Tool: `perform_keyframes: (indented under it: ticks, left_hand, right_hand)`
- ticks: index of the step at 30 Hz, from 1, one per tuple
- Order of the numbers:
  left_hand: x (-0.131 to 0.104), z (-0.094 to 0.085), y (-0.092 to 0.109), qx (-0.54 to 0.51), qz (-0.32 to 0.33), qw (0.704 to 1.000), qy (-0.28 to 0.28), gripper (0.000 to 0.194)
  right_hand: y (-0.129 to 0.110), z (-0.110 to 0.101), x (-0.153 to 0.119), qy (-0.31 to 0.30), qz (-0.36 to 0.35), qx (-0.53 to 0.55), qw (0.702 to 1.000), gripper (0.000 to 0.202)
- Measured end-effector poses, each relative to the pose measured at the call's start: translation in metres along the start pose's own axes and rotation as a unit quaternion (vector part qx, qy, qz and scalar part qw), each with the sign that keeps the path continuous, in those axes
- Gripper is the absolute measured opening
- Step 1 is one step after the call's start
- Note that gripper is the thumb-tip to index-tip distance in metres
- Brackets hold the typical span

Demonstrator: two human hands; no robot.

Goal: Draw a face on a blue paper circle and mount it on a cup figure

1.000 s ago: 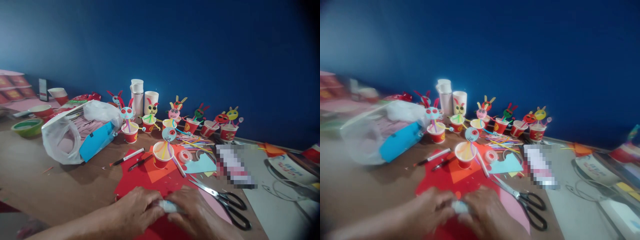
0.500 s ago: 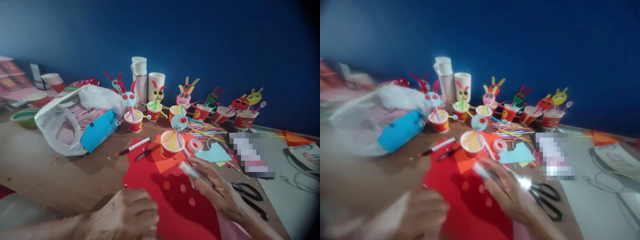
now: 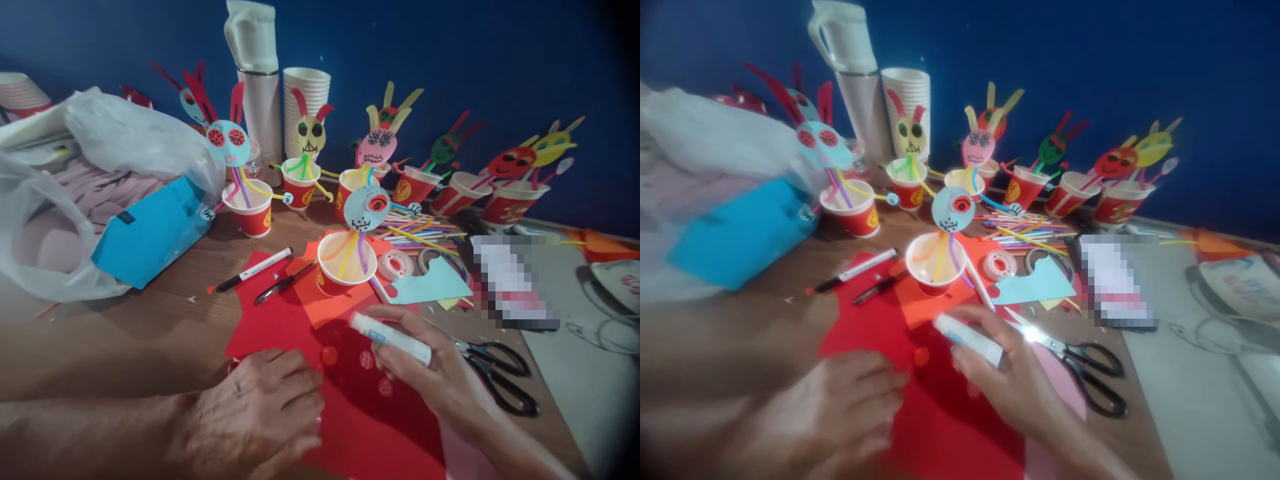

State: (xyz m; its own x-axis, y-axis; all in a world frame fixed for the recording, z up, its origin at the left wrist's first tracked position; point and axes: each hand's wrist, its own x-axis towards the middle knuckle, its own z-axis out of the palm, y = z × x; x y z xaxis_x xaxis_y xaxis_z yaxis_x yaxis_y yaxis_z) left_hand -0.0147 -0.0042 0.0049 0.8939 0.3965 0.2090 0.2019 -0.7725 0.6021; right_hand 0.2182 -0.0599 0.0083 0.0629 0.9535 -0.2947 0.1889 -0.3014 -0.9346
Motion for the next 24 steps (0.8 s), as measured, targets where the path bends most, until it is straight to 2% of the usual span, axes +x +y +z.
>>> perform_keyframes:
  ticks: [3, 8, 10, 13, 15, 17, 20, 22, 24]
  left_hand:
    - [0.001, 0.005, -0.008, -0.003, 0.045, 0.999, -0.023, 0.013]
    - [-0.001, 0.005, -0.016, -0.005, -0.003, 0.998, 0.064, 0.03]
    - [-0.004, 0.005, -0.016, -0.008, -0.012, 0.997, 0.081, 0.036]
    - [-0.006, 0.005, -0.011, -0.07, -0.033, 0.994, 0.079, 0.031]
    - [-0.004, 0.003, -0.008, -0.157, -0.078, 0.982, 0.069, 0.024]
    - [0.002, -0.002, -0.005, -0.272, -0.167, 0.947, 0.046, 0.017]
    - [0.015, -0.007, -0.001, -0.439, -0.314, 0.841, 0.02, 0.004]
    - [0.025, -0.006, 0.005, -0.515, -0.348, 0.783, 0.037, 0.012]
    - [0.033, -0.001, 0.013, -0.574, -0.334, 0.745, 0.065, 0.026]
  right_hand:
    - [-0.001, 0.002, 0.001, 0.001, 0.036, 0.1, 0.994, 0.032]
    - [0.001, 0.001, 0.005, 0.02, 0.018, 0.13, 0.991, 0.029]
    - [0.003, -0.001, 0.006, 0.029, 0.006, 0.136, 0.99, 0.031]
    - [0.005, -0.001, 0.006, 0.032, -0.011, 0.14, 0.99, 0.034]
    - [0.005, 0.001, 0.004, 0.045, -0.005, 0.135, 0.99, 0.035]
    - [0.004, 0.004, 0.001, 0.053, 0.009, 0.125, 0.991, 0.034]
    - [0.003, 0.009, -0.003, 0.015, -0.031, 0.106, 0.994, 0.033]
    - [0.003, 0.012, -0.006, 0.003, -0.092, 0.076, 0.993, 0.034]
    - [0.004, 0.014, -0.008, 0.023, -0.174, 0.01, 0.984, 0.035]
